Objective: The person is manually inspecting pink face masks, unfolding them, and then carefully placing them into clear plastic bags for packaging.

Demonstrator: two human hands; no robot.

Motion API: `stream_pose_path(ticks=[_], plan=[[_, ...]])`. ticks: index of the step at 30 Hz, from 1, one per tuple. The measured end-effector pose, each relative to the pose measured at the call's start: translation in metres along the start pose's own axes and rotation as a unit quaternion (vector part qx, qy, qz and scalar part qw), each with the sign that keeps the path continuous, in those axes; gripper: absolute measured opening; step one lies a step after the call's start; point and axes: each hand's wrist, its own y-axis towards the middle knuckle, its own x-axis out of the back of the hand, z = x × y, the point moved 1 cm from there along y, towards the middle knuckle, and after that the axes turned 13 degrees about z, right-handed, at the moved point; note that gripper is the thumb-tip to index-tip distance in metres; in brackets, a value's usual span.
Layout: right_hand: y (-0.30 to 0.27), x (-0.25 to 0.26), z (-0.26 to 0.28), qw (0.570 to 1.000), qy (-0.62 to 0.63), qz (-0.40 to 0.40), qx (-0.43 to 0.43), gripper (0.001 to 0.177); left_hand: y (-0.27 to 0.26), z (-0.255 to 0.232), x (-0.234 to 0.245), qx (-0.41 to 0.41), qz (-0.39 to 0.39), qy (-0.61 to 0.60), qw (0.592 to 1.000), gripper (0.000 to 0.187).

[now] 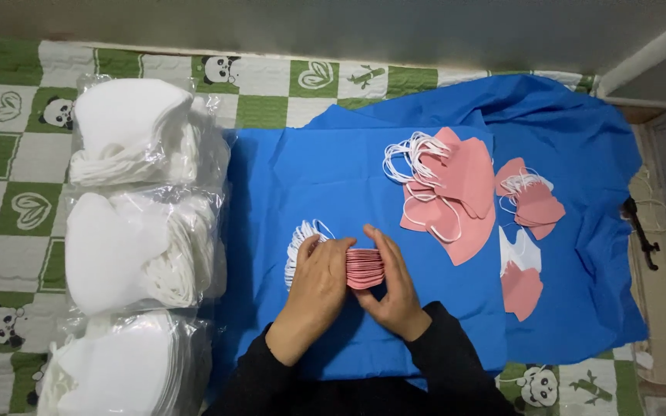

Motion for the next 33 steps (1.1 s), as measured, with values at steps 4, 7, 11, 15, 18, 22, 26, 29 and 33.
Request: stream_pose_path(ticks=[4,7,11,15,18,22,26,29,33], plan=[[-0.012,0.009,-0.012,0.998,0.045,0.011,-0.048,0.075,0.001,0.000,0.004,-0.003,0.004,-0.015,1.000,0.038],[-0.020,0.011,-0.014,0.989,0.122,-0.005,-0.082,0.054,-0.003,0.004,0.012,-0.004,0.028,0.000,1.000,0.053],[-0.028,0.007,-0.020,0.907,0.334,-0.048,-0.252,0.052,-0.015,0.013,0.044,0.071,0.146,-0.060,0.985,0.057],[-0.021,0.008,-0.027,0.874,0.361,-0.056,-0.321,0.048,-0.020,0.025,0.061,0.163,0.180,-0.186,0.952,0.044],[-0.026,0.003,-0.036,0.933,0.125,-0.024,-0.338,0.054,-0.027,0.051,0.037,0.220,0.171,-0.215,0.936,0.040],[-0.004,0.013,-0.005,0.933,-0.007,0.062,-0.353,0.059,-0.031,0.065,0.019,0.261,0.171,-0.219,0.924,0.038],[-0.003,0.022,0.001,0.942,-0.100,0.056,-0.317,0.064,-0.036,0.067,0.016,0.254,0.156,-0.204,0.932,0.037],[-0.034,0.056,-0.021,0.945,-0.036,-0.011,-0.326,0.055,-0.036,0.064,0.017,0.252,0.143,-0.205,0.935,0.039],[-0.108,0.128,-0.052,0.918,-0.127,-0.244,-0.286,0.033,-0.040,0.064,0.020,0.253,0.118,-0.214,0.936,0.046]])
